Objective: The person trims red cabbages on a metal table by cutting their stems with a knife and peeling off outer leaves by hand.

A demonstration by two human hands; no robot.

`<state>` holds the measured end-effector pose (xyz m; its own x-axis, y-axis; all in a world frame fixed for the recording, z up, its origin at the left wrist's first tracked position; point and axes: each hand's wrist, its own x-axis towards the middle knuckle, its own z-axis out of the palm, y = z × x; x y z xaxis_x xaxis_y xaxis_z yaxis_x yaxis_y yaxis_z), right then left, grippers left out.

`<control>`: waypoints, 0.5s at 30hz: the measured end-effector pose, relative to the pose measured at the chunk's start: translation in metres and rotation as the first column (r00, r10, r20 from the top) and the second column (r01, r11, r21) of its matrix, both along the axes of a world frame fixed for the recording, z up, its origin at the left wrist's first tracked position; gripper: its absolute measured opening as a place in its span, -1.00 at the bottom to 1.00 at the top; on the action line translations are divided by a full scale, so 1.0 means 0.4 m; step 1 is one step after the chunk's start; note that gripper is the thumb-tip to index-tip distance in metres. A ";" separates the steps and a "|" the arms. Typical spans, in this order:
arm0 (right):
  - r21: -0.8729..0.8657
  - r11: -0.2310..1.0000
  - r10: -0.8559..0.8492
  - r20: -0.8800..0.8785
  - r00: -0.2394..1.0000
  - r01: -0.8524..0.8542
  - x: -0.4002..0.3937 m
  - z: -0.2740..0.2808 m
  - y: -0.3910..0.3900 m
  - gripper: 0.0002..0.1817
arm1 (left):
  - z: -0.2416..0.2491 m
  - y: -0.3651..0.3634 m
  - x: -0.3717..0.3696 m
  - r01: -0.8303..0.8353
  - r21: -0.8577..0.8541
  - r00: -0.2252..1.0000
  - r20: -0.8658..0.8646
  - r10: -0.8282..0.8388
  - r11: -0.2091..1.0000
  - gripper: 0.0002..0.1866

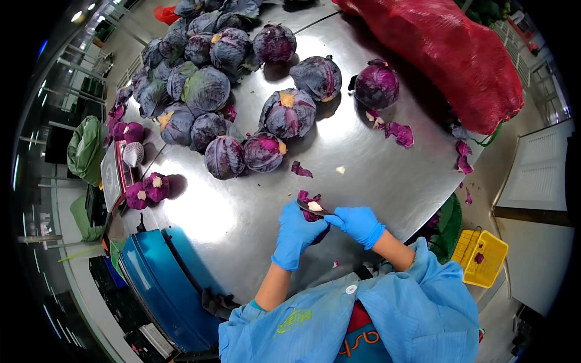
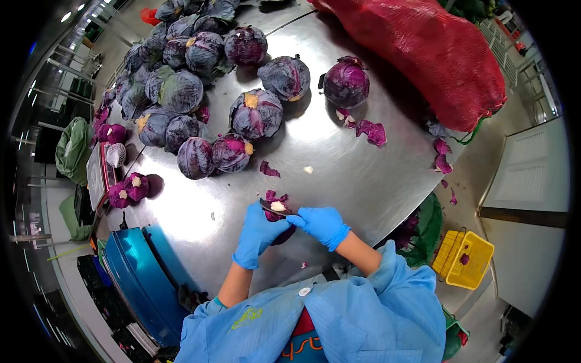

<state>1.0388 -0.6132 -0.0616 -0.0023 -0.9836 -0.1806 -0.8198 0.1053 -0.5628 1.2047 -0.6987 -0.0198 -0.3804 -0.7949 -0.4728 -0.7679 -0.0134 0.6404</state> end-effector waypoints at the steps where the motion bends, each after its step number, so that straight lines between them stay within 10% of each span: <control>1: 0.047 0.997 -0.055 -0.015 0.998 0.055 0.005 -0.002 -0.018 -0.46 | -0.003 0.010 -0.002 0.055 -0.036 0.998 0.014 -0.055 0.998 -0.23; 5: 0.145 0.938 -0.342 0.238 0.909 0.315 -0.071 -0.020 -0.118 -0.47 | 0.007 0.091 -0.012 0.170 -0.317 0.976 0.182 -0.116 0.933 0.09; 8: 0.397 0.897 -0.384 0.483 0.787 0.194 -0.080 -0.008 -0.098 -0.47 | -0.009 0.102 0.060 0.051 -0.262 0.998 0.034 -0.043 0.964 0.12; 11: 0.032 0.998 0.047 0.322 0.946 -0.060 -0.031 -0.013 -0.012 -0.48 | -0.032 0.099 0.109 -0.078 -0.114 0.986 -0.158 0.060 0.990 0.16; 15: -0.096 0.982 0.182 0.310 0.933 -0.160 0.008 -0.020 0.027 -0.49 | -0.054 0.113 0.125 -0.130 -0.132 0.976 -0.193 0.103 0.983 0.17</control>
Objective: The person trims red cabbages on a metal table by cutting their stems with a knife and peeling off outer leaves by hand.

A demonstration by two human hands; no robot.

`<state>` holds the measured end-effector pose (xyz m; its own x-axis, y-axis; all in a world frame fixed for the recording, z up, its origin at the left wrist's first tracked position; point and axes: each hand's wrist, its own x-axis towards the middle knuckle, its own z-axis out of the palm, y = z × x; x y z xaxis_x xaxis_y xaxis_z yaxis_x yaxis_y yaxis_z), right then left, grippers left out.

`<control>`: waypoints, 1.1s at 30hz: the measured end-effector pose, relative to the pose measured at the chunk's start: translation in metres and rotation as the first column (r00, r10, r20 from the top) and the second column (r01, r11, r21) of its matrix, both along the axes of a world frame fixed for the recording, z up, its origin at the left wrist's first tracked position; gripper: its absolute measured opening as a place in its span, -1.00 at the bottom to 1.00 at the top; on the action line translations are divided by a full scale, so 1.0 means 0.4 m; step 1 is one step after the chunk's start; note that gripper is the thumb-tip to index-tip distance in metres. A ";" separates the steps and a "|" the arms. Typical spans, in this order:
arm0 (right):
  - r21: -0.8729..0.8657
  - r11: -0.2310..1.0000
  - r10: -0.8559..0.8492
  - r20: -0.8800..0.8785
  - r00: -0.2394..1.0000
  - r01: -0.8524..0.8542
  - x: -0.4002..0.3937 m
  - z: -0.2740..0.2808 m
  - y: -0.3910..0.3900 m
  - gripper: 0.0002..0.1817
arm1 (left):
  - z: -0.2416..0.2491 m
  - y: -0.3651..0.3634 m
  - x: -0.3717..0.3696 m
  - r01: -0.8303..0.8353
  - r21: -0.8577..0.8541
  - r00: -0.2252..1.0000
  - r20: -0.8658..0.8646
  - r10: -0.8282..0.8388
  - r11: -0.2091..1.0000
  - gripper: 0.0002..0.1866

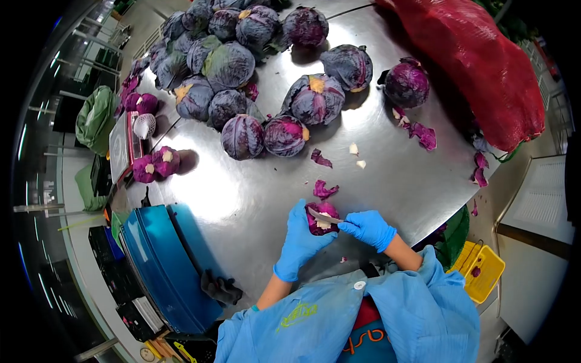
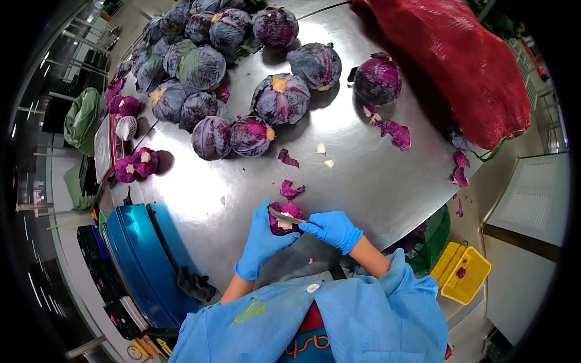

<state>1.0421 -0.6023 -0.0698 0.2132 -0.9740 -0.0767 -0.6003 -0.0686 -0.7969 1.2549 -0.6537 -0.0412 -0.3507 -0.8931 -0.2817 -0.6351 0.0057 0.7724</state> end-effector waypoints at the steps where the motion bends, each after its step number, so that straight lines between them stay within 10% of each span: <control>1: -0.007 1.000 0.006 0.031 1.000 -0.006 0.000 -0.011 -0.003 -0.49 | -0.005 0.001 0.003 0.019 -0.041 0.999 0.032 -0.018 0.999 0.17; 19: 0.084 0.976 0.179 0.214 0.960 -0.201 -0.010 -0.039 -0.077 -0.52 | -0.023 -0.025 0.007 0.023 0.027 0.999 0.027 -0.023 0.999 0.14; 29: 0.173 0.979 0.158 -0.331 0.930 -0.104 0.043 0.038 -0.073 -0.36 | -0.006 -0.041 -0.017 -0.074 0.242 0.996 -0.026 0.083 0.967 0.17; 33: 0.306 0.943 0.196 -0.197 0.961 -0.129 0.025 0.060 -0.103 -0.32 | 0.005 -0.051 -0.030 -0.101 0.254 0.993 -0.037 0.114 0.962 0.09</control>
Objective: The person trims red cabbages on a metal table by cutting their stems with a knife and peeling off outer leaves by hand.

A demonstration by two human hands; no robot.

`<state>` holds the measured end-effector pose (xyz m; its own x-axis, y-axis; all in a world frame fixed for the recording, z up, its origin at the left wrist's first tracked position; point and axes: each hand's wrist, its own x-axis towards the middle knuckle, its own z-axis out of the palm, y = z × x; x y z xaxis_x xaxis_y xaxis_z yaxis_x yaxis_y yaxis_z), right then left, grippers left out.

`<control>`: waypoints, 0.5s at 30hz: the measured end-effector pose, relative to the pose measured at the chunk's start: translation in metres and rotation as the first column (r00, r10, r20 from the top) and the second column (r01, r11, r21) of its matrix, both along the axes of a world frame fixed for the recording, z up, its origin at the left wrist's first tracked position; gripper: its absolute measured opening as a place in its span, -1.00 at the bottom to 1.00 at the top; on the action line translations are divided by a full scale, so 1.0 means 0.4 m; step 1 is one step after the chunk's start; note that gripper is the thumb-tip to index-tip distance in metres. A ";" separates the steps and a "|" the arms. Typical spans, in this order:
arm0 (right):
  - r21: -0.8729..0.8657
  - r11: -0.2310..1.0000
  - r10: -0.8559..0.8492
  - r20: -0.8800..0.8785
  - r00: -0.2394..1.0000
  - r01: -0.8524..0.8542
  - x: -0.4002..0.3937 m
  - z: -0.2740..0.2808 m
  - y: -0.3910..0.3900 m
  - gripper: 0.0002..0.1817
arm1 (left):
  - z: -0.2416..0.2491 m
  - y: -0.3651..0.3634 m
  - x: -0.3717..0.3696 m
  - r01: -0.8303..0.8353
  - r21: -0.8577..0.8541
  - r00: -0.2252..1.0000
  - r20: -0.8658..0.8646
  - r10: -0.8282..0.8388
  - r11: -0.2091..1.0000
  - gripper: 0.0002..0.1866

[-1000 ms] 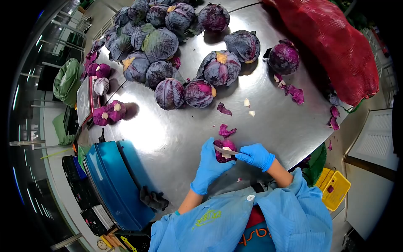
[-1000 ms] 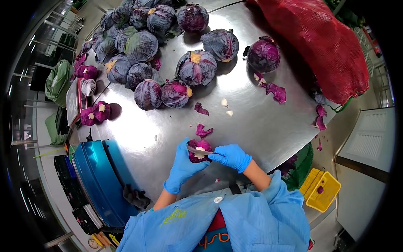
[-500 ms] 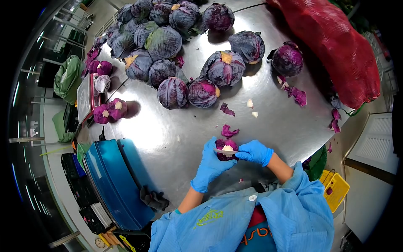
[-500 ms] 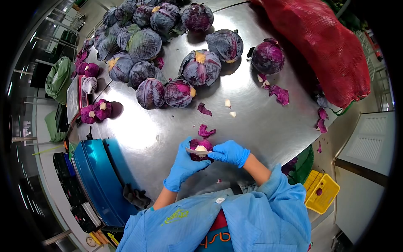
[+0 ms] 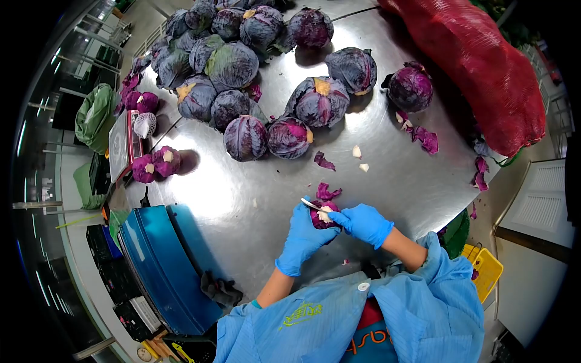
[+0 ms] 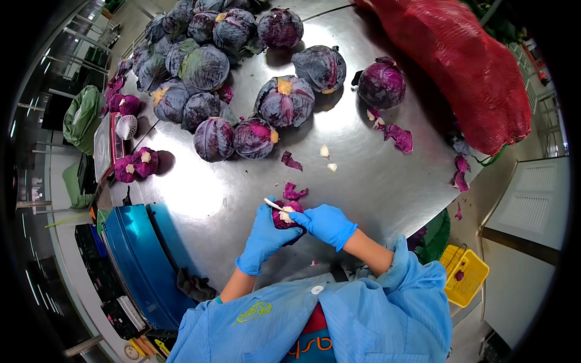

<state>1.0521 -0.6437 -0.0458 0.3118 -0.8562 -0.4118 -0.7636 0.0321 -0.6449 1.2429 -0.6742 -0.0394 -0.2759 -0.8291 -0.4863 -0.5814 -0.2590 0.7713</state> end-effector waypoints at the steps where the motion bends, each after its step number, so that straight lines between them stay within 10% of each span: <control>1: -0.023 1.000 0.008 -0.004 1.000 -0.008 -0.003 -0.025 0.002 -0.31 | -0.005 0.004 0.002 -0.019 -0.023 1.000 0.004 0.019 1.000 0.07; 10: -0.354 0.897 -0.234 0.126 0.964 0.264 0.031 -0.106 0.060 -0.49 | 0.004 0.005 -0.006 0.074 -0.126 0.997 0.032 -0.071 0.989 0.07; 15: -0.097 0.934 -0.302 0.309 0.902 0.345 0.014 -0.068 0.060 -0.57 | 0.012 0.008 -0.007 0.066 -0.204 0.998 0.029 -0.061 0.977 -0.15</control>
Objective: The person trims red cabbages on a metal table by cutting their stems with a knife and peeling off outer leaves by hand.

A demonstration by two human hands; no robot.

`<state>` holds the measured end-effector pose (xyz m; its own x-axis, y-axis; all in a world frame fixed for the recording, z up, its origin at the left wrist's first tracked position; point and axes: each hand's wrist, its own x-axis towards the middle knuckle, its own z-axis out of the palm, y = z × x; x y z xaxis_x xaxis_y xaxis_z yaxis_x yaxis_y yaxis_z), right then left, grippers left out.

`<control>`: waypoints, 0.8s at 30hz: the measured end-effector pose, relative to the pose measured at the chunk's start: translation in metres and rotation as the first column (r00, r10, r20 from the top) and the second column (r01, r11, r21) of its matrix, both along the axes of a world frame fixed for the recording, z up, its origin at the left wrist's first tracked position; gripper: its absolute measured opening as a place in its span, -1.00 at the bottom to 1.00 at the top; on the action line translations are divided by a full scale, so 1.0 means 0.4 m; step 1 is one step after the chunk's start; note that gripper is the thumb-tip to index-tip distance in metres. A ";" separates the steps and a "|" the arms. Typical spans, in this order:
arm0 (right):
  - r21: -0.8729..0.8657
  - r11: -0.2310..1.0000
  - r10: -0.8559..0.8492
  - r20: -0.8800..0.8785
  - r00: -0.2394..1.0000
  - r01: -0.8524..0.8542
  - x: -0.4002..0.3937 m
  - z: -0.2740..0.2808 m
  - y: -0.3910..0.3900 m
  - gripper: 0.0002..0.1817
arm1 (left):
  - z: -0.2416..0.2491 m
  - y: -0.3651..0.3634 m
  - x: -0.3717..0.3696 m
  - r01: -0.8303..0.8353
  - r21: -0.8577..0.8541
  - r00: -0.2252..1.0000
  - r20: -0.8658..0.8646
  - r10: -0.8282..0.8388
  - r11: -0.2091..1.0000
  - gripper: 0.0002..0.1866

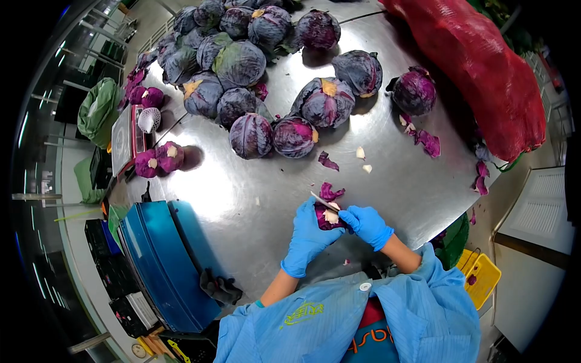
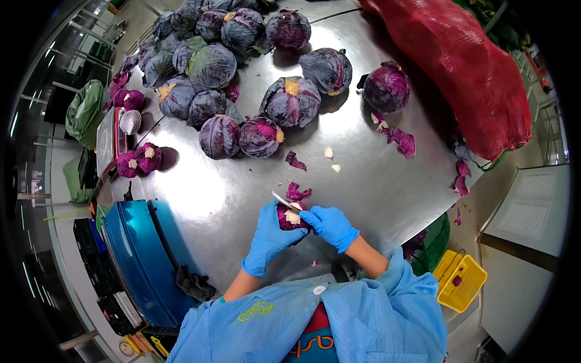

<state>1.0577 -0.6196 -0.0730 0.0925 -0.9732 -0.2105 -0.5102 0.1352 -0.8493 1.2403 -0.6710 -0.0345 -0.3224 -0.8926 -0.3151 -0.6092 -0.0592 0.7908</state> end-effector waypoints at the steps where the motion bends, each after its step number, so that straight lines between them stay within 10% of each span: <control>1: 0.047 0.999 0.028 -0.054 0.998 -0.026 -0.007 0.020 -0.003 -0.56 | 0.012 -0.002 -0.002 0.015 0.012 1.000 -0.018 -0.014 1.000 -0.12; 7: 0.037 0.996 -0.078 -0.061 0.995 0.081 0.011 0.134 -0.069 -0.53 | -0.018 0.030 -0.008 0.084 -0.134 0.984 0.170 -0.061 0.987 0.08; 16: 0.047 0.981 0.192 -0.185 0.964 -0.186 0.016 0.122 -0.083 -0.50 | -0.003 0.025 -0.059 0.154 -0.069 0.911 0.397 -0.114 0.986 -0.37; 24: -0.037 0.996 0.073 -0.247 0.966 -0.085 0.057 0.132 -0.047 -0.55 | -0.019 0.052 -0.027 0.106 -0.340 0.971 0.238 -0.024 0.934 -0.41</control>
<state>1.0804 -0.6385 -0.0202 0.1208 -0.9743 -0.1902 -0.7109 0.0488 -0.7016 1.2297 -0.6501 -0.0420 -0.3405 -0.9383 -0.0600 -0.7672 0.2404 0.5946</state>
